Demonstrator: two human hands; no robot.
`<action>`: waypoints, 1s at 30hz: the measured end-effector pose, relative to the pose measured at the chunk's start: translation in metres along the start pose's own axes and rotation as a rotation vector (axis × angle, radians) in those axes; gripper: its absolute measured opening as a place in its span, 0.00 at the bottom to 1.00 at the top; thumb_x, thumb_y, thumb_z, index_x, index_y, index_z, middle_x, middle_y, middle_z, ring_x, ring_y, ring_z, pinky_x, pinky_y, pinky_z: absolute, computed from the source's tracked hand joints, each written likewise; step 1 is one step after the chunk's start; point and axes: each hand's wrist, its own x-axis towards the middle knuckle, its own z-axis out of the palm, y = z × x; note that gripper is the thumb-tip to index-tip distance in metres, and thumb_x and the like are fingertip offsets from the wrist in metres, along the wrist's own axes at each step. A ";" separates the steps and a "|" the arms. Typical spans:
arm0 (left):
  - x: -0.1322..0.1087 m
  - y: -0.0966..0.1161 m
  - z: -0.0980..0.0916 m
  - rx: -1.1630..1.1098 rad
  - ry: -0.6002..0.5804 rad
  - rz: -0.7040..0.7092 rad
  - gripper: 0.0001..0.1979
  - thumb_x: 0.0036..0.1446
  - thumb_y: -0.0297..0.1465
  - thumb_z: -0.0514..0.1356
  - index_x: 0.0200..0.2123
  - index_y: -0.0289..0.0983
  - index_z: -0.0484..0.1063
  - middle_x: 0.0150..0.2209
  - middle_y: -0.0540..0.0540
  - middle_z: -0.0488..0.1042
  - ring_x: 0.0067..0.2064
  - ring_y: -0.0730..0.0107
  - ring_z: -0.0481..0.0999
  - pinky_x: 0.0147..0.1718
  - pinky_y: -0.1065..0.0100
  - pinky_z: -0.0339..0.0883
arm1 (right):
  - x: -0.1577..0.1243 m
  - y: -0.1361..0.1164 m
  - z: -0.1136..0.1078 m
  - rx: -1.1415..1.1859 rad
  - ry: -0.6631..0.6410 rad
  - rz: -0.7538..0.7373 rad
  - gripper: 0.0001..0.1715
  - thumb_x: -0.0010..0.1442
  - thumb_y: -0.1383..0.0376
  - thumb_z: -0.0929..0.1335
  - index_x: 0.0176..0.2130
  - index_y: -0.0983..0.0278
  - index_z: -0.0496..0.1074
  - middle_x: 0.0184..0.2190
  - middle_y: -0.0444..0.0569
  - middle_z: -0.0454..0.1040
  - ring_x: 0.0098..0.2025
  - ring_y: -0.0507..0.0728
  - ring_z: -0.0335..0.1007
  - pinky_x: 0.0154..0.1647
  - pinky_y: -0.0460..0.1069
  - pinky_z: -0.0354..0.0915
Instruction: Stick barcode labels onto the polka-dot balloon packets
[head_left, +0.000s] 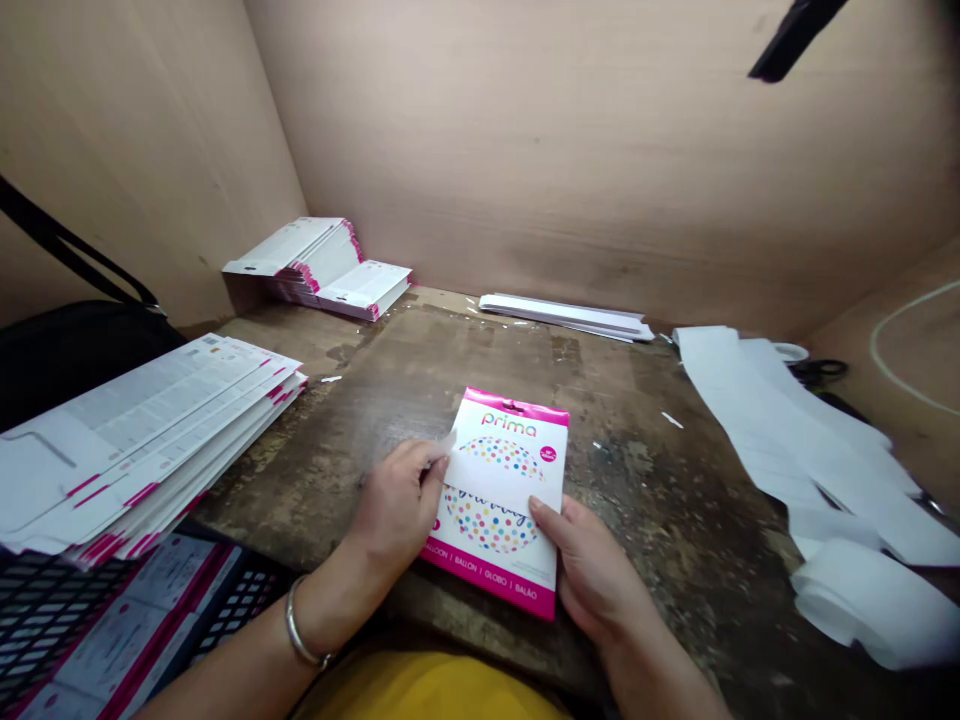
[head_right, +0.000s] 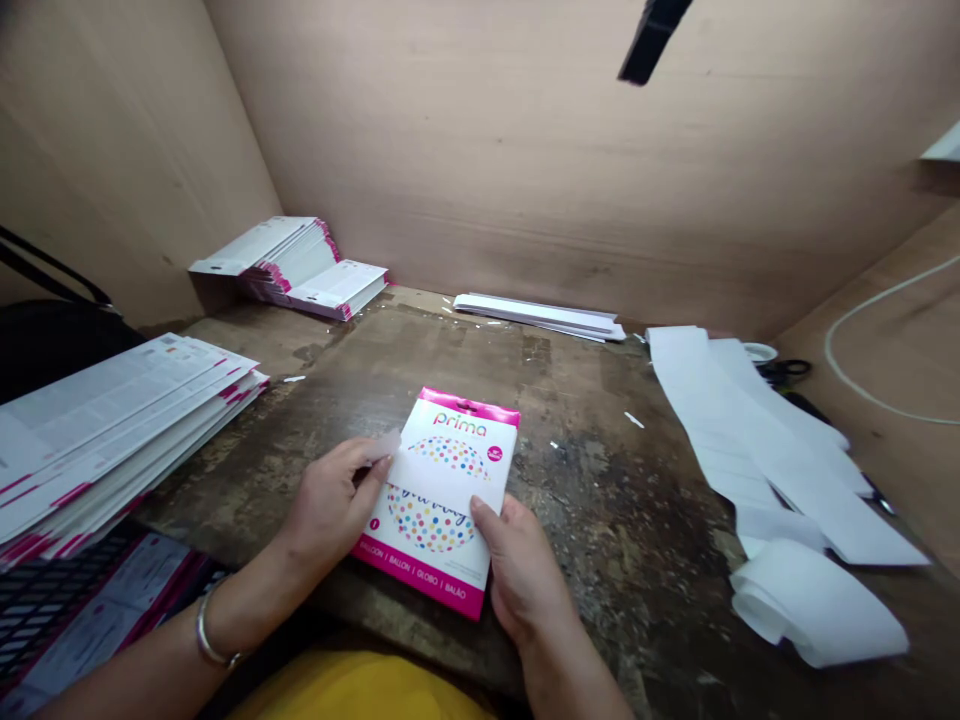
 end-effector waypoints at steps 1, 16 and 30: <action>0.002 0.001 0.002 0.124 -0.025 0.108 0.11 0.61 0.30 0.51 0.36 0.36 0.73 0.38 0.42 0.75 0.41 0.61 0.73 0.42 0.63 0.66 | 0.001 0.001 0.001 -0.023 0.018 -0.004 0.21 0.51 0.64 0.73 0.45 0.66 0.71 0.37 0.55 0.79 0.42 0.67 0.76 0.45 0.64 0.70; 0.006 -0.003 0.013 0.520 -0.259 0.375 0.08 0.56 0.20 0.51 0.30 0.36 0.68 0.32 0.42 0.71 0.36 0.60 0.69 0.36 0.61 0.66 | -0.025 -0.004 -0.012 -1.609 0.292 -0.690 0.28 0.58 0.59 0.65 0.55 0.68 0.65 0.56 0.61 0.66 0.58 0.71 0.59 0.55 0.69 0.58; 0.003 -0.007 0.012 0.354 -0.173 0.340 0.09 0.61 0.27 0.51 0.38 0.35 0.72 0.35 0.43 0.76 0.38 0.63 0.75 0.38 0.65 0.69 | 0.000 0.025 0.043 -1.917 -0.061 -0.741 0.33 0.62 0.57 0.61 0.60 0.73 0.60 0.60 0.61 0.60 0.60 0.71 0.54 0.62 0.67 0.48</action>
